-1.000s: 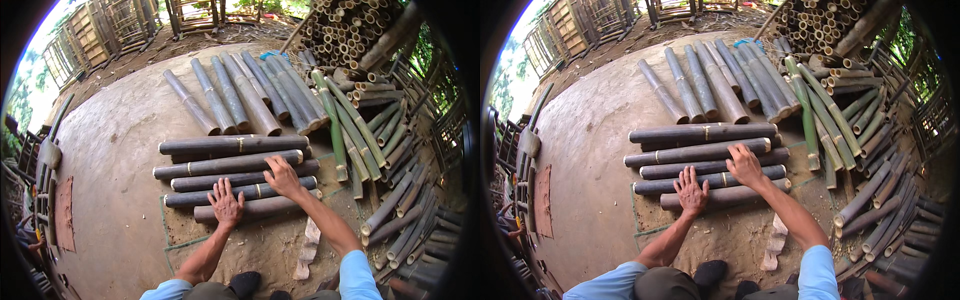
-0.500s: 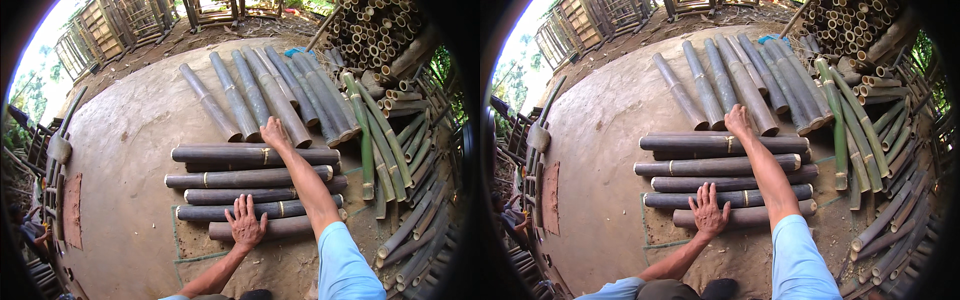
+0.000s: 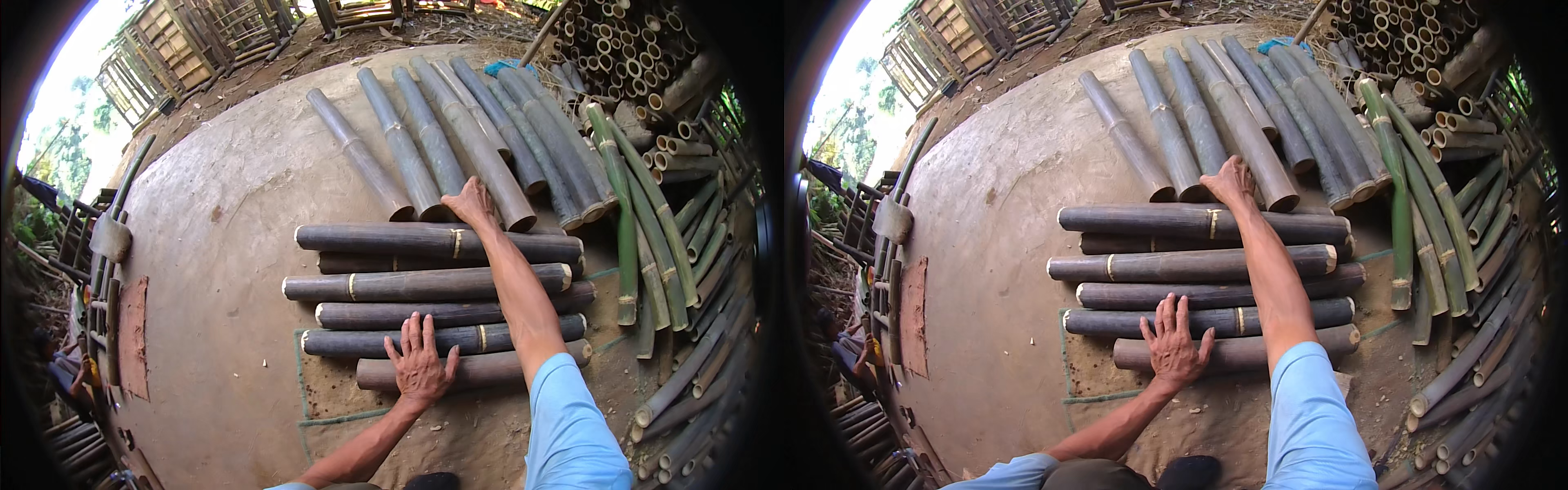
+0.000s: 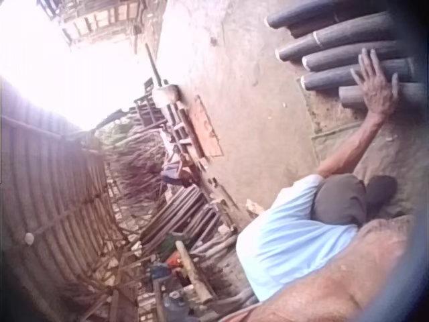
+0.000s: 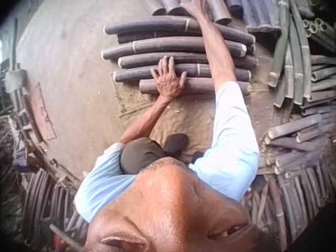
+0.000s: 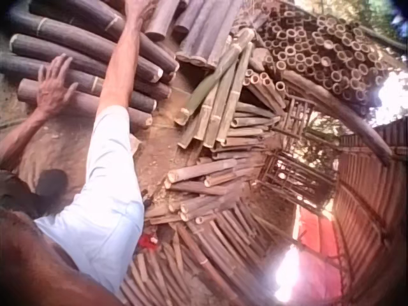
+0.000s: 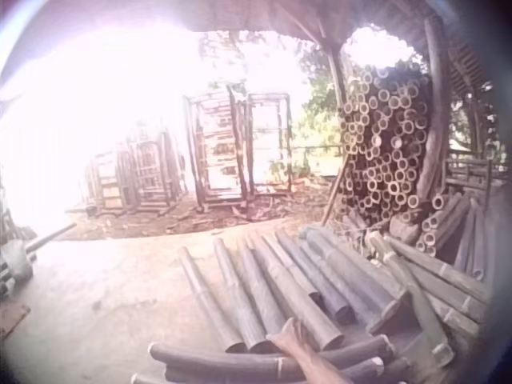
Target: The person saws a section of bamboo while sitting on the ground, then moves several other bamboo poles to the side.
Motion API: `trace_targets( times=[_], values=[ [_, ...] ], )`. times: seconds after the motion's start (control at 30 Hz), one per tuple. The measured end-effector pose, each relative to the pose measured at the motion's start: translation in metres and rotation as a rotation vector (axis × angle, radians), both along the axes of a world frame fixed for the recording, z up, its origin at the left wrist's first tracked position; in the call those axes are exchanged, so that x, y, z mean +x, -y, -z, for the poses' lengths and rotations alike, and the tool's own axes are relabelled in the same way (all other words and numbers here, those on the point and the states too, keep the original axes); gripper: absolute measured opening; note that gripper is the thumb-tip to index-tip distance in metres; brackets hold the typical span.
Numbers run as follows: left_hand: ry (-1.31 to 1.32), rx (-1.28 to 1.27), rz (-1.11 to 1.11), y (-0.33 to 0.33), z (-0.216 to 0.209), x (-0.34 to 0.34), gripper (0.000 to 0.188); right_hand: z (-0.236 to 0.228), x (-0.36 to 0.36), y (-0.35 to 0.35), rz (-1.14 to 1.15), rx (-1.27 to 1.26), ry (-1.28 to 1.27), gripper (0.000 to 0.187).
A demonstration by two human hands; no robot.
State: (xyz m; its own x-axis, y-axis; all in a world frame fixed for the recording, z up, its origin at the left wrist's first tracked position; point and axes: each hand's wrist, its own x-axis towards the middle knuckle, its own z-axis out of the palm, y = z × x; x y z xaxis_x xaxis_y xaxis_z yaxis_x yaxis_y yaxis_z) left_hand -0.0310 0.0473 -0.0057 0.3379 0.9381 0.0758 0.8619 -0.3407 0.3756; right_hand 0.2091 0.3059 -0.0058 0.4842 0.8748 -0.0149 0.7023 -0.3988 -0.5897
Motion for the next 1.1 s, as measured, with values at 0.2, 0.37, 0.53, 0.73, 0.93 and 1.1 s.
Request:
trace_targets(
  times=[0.2,0.37,0.53,0.73,0.93,1.1],
  values=[
    [0.042,0.013,0.000,0.003,-0.001,0.006,0.083,-0.048,0.016,0.046,-0.068,-0.005,-0.698,0.055],
    [0.061,0.064,-0.022,0.002,0.005,0.006,0.083,-0.100,0.029,0.161,-0.032,0.212,-1.432,0.052],
    [0.095,0.158,-0.025,-0.004,0.006,-0.001,0.080,-0.143,0.015,0.353,-0.039,0.220,-1.514,0.069],
    [1.214,-0.545,0.018,0.024,-0.023,0.005,0.069,-0.207,-0.010,0.607,-0.042,-0.069,-0.968,0.088],
    [1.554,-1.502,-0.056,0.133,-0.066,-0.025,0.075,-0.148,-0.009,0.713,-0.006,-0.252,-0.060,0.076],
    [1.413,-1.737,-0.512,0.200,-0.041,-0.044,0.078,-0.112,0.035,0.714,0.071,-0.212,0.159,0.074]
  ],
)
